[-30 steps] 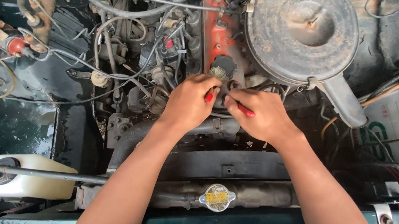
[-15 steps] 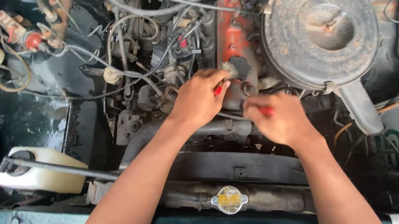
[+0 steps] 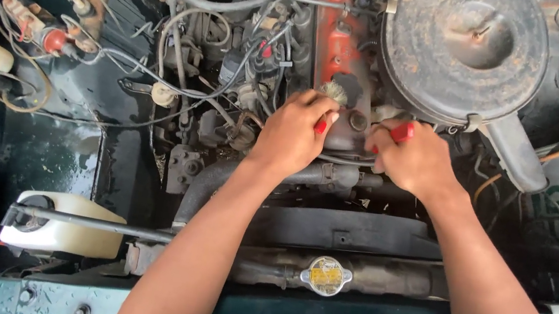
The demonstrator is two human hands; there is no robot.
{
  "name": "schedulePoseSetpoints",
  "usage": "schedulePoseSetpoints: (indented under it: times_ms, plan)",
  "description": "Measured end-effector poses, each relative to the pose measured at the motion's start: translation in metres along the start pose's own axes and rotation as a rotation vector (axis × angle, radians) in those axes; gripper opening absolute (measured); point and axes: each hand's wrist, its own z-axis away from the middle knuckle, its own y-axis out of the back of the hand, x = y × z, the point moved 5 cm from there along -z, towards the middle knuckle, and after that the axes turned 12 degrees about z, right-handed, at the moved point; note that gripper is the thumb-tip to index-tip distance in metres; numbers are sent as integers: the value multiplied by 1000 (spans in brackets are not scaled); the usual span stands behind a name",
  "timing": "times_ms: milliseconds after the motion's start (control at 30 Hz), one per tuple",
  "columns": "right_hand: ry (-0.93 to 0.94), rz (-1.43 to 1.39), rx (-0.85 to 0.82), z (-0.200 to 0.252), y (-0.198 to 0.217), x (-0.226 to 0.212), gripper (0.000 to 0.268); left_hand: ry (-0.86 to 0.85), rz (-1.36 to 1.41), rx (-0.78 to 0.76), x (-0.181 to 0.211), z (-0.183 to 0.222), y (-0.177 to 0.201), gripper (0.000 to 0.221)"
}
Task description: Cleaning engine components using a small brush and a scraper tool in an engine bay.
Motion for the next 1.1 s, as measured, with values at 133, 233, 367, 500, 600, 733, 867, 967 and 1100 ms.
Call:
schedulePoseSetpoints:
  times_ms: [133, 233, 367, 500, 600, 733, 867, 967, 1100]
  plan:
    - [33, 104, 160, -1, 12, -1, 27, -2, 47, -3, -4, -2, -4, 14]
    - [256, -153, 182, 15, 21, -28, 22, 14, 95, -25, -6, 1, -7, 18]
    - [223, 29, -123, 18, 16, -31, 27, 43, 110, -57, -4, 1, -7, 22]
    - [56, 228, -53, 6, 16, -13, 34, 51, 120, -97, -7, 1, -8, 21]
    - [86, 20, 91, 6, 17, -11, 33, 65, 136, -98, -1, 0, -4, 17]
    - [230, -248, -75, 18, 19, -34, 40, 58, 158, -83, 6, 0, -1, 18]
    - [48, -20, -195, 11, 16, -14, 46, 44, 115, -91, 2, 1, -3, 16]
    - [37, 145, -74, 5, 15, -1, 46, 54, 95, -104, 1, 1, -2, 17]
    - [97, 78, 116, 7, 19, -1, 45, 94, 61, -115, 1, 2, -3, 18]
